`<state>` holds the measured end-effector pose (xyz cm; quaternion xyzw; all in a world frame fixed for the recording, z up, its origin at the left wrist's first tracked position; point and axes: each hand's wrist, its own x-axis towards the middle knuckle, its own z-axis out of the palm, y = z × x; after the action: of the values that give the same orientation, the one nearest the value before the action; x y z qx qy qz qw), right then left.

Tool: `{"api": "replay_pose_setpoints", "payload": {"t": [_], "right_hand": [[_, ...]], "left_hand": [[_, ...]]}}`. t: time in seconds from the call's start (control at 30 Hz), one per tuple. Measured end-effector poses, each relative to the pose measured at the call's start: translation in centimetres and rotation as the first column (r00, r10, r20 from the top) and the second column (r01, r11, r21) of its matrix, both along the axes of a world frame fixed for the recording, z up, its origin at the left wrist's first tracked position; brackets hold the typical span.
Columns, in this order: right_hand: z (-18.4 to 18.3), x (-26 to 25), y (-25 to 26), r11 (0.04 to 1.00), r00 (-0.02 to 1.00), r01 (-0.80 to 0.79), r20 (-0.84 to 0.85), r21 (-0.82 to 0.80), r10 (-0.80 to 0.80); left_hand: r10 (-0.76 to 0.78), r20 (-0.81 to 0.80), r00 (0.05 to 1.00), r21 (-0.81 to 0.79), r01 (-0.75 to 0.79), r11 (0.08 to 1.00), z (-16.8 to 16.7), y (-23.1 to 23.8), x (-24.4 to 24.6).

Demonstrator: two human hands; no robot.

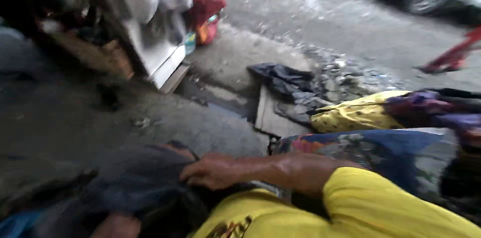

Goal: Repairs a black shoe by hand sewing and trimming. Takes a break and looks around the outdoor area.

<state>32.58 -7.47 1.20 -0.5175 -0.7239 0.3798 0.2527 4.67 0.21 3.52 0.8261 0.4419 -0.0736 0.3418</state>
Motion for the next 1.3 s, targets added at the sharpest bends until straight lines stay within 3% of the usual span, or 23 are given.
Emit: {"api": "replay_pose_setpoints", "payload": {"t": [0.1,0.2,0.27,0.33,0.43,0.53,0.63,0.7,0.83,0.93,0.97,1.03,1.1,1.2,1.3], "right_hand": [[-0.1,0.8,0.5,0.988,0.992,0.12,-0.033,-0.094,-0.123],[-1.1,2.3,1.0,0.957,0.957,0.283,-0.051,-0.062,-0.286],[-1.8,4.1,1.7,0.906,0.907,0.416,-0.043,-0.074,-0.42],[-2.2,4.7,1.9,0.89,0.888,0.439,-0.093,-0.125,-0.451],[-1.5,4.0,1.3,0.883,0.844,0.329,-0.315,-0.336,-0.435],[-0.9,2.9,0.8,0.871,0.763,0.102,-0.524,-0.48,-0.379],[-0.4,1.9,0.4,0.874,0.689,-0.176,-0.691,-0.452,-0.218],[0.7,1.2,0.3,0.877,0.689,-0.294,-0.72,-0.38,-0.081],[5.0,-0.1,-0.6,0.864,0.803,-0.425,-0.553,-0.269,0.223],[5.1,0.6,-0.9,0.813,0.792,-0.563,-0.38,-0.148,0.479],[4.6,1.3,-1.0,0.825,0.827,-0.546,-0.249,-0.145,0.503],[4.1,2.4,-0.9,0.877,0.889,-0.437,0.051,-0.2,0.455],[4.0,2.4,-0.3,0.937,0.928,-0.286,0.185,-0.199,0.322],[2.9,0.6,0.3,0.999,0.973,-0.051,0.228,0.01,0.047],[2.0,-0.4,0.8,0.999,0.988,-0.033,0.151,-0.037,0.038]], "left_hand": [[0.083,0.142,0.986,-0.073,-0.073,0.995,-0.8,0.3,-0.1],[0.177,0.18,0.968,-0.209,-0.138,0.968,-0.9,0.7,0.1],[0.22,0.329,0.918,-0.263,-0.135,0.955,-1.8,0.6,-0.7],[0.263,0.443,0.857,-0.325,-0.12,0.938,-2.9,0.7,-1.6],[0.305,0.385,0.871,-0.328,-0.18,0.927,-3.3,0.1,-3.1],[0.265,0.363,0.893,-0.287,-0.163,0.944,-2.6,-0.6,-4.2],[0.189,0.295,0.937,-0.078,-0.174,0.982,0.0,-1.3,-4.0],[0.26,0.312,0.914,-0.071,-0.251,0.965,1.8,-2.2,-3.2],[0.239,0.482,0.843,-0.05,-0.246,0.968,-1.8,-2.7,-5.5],[0.22,0.361,0.906,0.046,-0.252,0.967,-1.7,-3.3,-5.6],[0.206,0.325,0.923,0.093,-0.247,0.964,-1.6,-3.6,-5.8],[0.16,0.294,0.942,0.199,-0.224,0.954,-1.5,-3.8,-6.7],[0.151,0.293,0.944,0.256,-0.229,0.939,-1.1,-3.9,-7.8],[0.183,0.31,0.933,0.279,-0.273,0.921,-0.7,-4.1,-8.8],[0.206,0.3,0.931,0.29,-0.295,0.911,-0.5,-4.5,-9.1]]}}
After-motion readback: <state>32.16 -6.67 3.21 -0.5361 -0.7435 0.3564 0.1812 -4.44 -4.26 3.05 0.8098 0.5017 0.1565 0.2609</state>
